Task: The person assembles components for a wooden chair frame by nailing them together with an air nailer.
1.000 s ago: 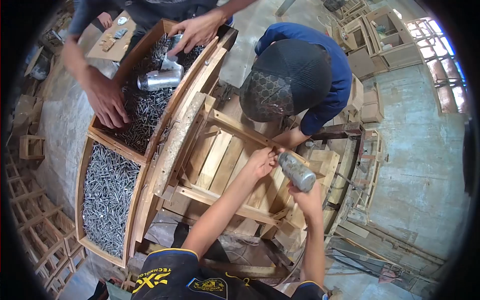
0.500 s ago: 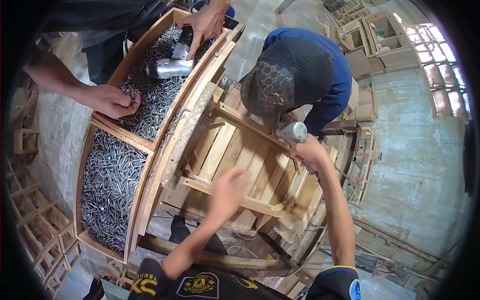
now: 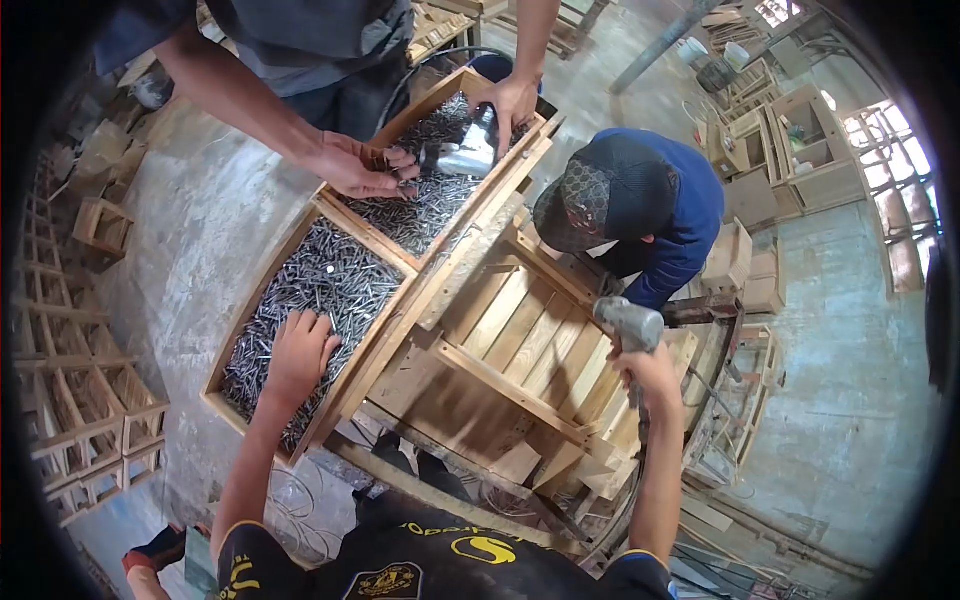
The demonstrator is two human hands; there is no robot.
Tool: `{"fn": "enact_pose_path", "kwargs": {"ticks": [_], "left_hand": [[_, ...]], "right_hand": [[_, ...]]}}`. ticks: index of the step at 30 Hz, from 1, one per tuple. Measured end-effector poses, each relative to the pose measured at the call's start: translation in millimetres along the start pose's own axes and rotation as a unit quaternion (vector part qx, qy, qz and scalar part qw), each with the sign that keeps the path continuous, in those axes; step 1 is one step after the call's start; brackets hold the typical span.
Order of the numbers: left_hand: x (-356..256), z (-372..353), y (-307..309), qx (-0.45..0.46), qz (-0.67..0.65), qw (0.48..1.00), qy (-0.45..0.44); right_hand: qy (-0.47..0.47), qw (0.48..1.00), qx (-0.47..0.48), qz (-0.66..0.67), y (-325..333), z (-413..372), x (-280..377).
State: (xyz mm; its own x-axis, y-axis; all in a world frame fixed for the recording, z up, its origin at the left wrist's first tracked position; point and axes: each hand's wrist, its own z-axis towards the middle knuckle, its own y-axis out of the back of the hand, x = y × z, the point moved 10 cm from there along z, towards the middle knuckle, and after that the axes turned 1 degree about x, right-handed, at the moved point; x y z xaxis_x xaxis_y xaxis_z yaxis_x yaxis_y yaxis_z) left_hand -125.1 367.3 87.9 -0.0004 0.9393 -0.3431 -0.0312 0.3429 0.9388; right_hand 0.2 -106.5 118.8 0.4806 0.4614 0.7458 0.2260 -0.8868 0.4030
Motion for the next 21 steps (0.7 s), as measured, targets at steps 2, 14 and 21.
{"fn": "enact_pose_path", "kwargs": {"ticks": [2, 14, 21], "left_hand": [[-2, 0, 15, -0.023, -0.025, 0.999, -0.009], [28, -36, 35, -0.146, -0.397, 0.879, 0.220], [-125, 24, -71, 0.026, -0.853, 0.454, 0.257]], "right_hand": [[0.005, 0.999, 0.001, 0.046, -13, -35, -4], [0.035, 0.988, 0.028, 0.146, -76, -69, -9], [0.081, 0.967, 0.100, 0.219, -87, -95, 37]]}}
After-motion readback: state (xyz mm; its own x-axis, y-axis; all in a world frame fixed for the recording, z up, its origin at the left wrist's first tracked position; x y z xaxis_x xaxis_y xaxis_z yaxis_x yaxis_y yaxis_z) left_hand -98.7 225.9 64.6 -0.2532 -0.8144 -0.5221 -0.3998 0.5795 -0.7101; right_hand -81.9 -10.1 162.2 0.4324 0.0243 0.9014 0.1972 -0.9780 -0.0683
